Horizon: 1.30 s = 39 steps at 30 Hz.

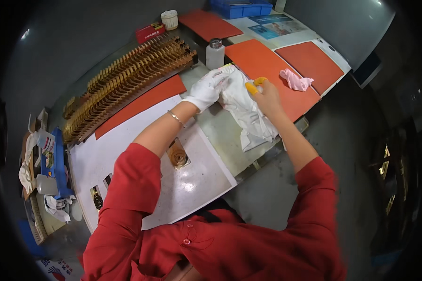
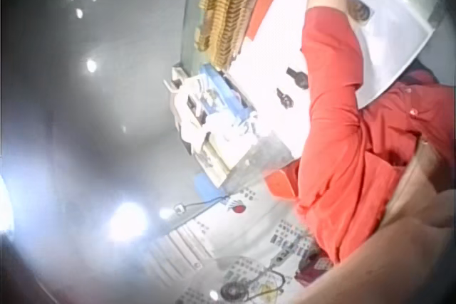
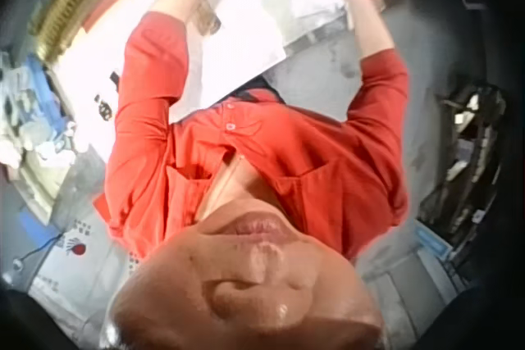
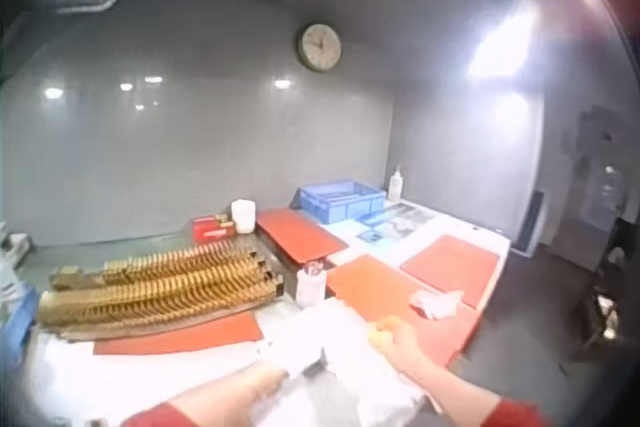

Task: The person cleans small, rectangular metal parts with a yellow sponge and a white cloth. They wipe the parts individually on a metal tray, occasionally applying liquid from a squeeze bottle. The person handles the parts one by one, wiping them down and placing them back on the tray.

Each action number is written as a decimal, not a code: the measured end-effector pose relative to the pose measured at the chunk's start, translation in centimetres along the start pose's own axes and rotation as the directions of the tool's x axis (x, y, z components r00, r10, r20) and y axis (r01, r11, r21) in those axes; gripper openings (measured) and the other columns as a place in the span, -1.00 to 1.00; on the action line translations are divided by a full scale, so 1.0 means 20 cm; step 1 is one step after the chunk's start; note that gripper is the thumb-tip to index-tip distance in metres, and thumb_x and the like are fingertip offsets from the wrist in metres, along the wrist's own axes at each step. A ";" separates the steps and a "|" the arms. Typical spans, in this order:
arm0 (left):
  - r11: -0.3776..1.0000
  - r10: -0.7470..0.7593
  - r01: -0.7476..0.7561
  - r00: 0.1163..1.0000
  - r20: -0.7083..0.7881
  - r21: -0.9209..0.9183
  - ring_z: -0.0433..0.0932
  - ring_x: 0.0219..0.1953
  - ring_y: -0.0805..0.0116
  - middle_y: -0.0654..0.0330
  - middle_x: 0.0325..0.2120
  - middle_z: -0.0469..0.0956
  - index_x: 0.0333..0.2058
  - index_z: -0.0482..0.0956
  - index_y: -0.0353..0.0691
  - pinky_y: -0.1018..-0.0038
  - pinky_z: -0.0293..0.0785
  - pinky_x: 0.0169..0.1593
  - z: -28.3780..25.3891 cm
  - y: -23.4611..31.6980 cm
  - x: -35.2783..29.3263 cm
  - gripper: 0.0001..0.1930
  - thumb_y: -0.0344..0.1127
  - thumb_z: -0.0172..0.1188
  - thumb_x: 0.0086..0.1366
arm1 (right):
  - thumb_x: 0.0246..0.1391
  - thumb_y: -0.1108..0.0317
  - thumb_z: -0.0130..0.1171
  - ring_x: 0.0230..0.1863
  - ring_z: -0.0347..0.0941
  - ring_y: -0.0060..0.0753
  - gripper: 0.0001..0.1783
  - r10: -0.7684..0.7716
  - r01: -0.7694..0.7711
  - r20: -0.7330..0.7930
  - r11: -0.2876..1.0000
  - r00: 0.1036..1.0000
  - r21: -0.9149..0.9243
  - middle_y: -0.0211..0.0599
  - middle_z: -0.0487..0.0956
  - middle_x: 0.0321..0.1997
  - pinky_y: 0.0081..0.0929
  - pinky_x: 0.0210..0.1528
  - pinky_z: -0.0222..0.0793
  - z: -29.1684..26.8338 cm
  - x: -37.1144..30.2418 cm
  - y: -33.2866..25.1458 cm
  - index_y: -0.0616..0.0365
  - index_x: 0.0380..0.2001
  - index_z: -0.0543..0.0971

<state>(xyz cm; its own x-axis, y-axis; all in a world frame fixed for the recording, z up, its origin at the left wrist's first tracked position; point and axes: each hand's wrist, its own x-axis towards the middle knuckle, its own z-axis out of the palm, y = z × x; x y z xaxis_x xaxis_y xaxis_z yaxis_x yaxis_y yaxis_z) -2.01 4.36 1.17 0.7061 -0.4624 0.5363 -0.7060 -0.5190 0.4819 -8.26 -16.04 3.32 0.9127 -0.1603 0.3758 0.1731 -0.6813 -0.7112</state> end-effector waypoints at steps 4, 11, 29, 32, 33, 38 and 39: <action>0.995 -0.081 0.070 0.983 0.163 0.073 0.37 -0.01 0.19 0.19 -0.05 0.37 -0.11 0.52 0.03 0.40 0.32 0.02 0.29 -0.02 0.16 -0.71 -0.31 0.03 0.16 | -0.15 0.27 0.13 -0.38 0.48 0.10 -0.74 -0.036 0.115 0.159 0.848 0.987 -0.518 0.06 0.53 -0.48 -0.10 -0.29 0.37 0.20 0.14 0.19 0.22 -0.40 0.49; 0.989 -0.105 0.081 0.973 0.207 0.122 0.38 -0.01 0.16 0.18 0.03 0.29 -0.06 0.42 -0.02 0.37 0.34 0.00 0.29 -0.02 0.16 -0.65 -0.39 -0.04 0.14 | -0.14 0.37 0.05 -0.36 0.46 0.16 -0.82 0.007 0.198 0.449 0.891 0.893 -0.409 0.11 0.52 -0.49 -0.05 -0.26 0.35 0.12 0.14 0.15 0.26 -0.44 0.47; 0.894 -0.274 0.386 0.873 0.403 -0.229 0.52 -0.46 0.26 0.06 -0.34 0.52 0.07 0.32 -0.05 0.37 0.47 -0.51 -0.20 0.20 0.06 -0.53 -0.34 -0.04 0.12 | -0.06 0.34 0.07 -0.33 0.45 0.12 -0.72 -0.033 0.164 0.258 0.846 0.966 -0.507 0.08 0.53 -0.40 -0.18 -0.30 0.32 -0.42 -0.22 -0.01 0.33 -0.29 0.46; 0.971 -0.233 0.226 0.966 0.113 0.072 0.54 -0.27 0.23 0.03 -0.17 0.49 0.10 0.28 -0.12 0.42 0.46 -0.18 -0.42 0.13 -0.19 -0.46 -0.15 0.06 0.12 | -0.07 0.30 0.17 -0.35 0.45 0.09 -0.66 0.055 0.063 0.466 0.970 0.883 -0.234 0.07 0.53 -0.38 -0.27 -0.31 0.33 -0.41 -0.38 -0.34 0.33 -0.27 0.45; 0.939 -0.328 0.305 0.933 0.151 0.158 0.47 -0.09 0.20 0.04 -0.05 0.41 0.09 0.28 -0.12 0.39 0.36 0.00 -0.53 0.21 -0.31 -0.43 -0.06 0.08 0.12 | -0.08 0.29 0.18 -0.36 0.46 0.09 -0.66 0.040 0.086 0.563 0.977 0.826 -0.196 0.07 0.53 -0.39 -0.28 -0.32 0.33 -0.36 -0.43 -0.40 0.32 -0.27 0.45; 0.851 -0.434 0.371 0.896 0.099 0.373 0.35 0.02 0.05 -0.04 -0.04 0.39 0.05 0.29 -0.24 0.30 0.25 0.10 -0.68 0.36 -0.91 -0.18 0.07 0.34 -0.17 | -0.05 0.17 0.12 -0.36 0.43 0.12 -0.65 -0.269 0.390 0.675 0.920 0.687 -0.030 0.07 0.52 -0.44 -0.17 -0.31 0.31 0.06 -0.55 -0.56 0.26 -0.31 0.47; 0.833 -0.377 0.321 0.926 0.036 0.451 0.31 0.04 0.03 -0.06 -0.03 0.36 0.04 0.29 -0.26 0.26 0.19 0.12 -0.67 0.38 -1.00 -0.14 0.10 0.35 -0.21 | -0.04 0.15 0.09 -0.36 0.43 0.12 -0.65 -0.297 0.412 0.682 0.911 0.668 -0.006 0.06 0.52 -0.45 -0.14 -0.32 0.30 0.16 -0.54 -0.59 0.26 -0.33 0.48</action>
<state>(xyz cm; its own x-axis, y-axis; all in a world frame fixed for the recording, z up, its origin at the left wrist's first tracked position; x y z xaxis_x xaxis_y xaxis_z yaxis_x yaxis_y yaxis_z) -22.27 19.25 3.47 0.9214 -0.2582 0.2903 -0.3359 -0.9049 0.2614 -18.97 -3.87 5.73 0.8107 0.5828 0.0568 0.5314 -0.6915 -0.4894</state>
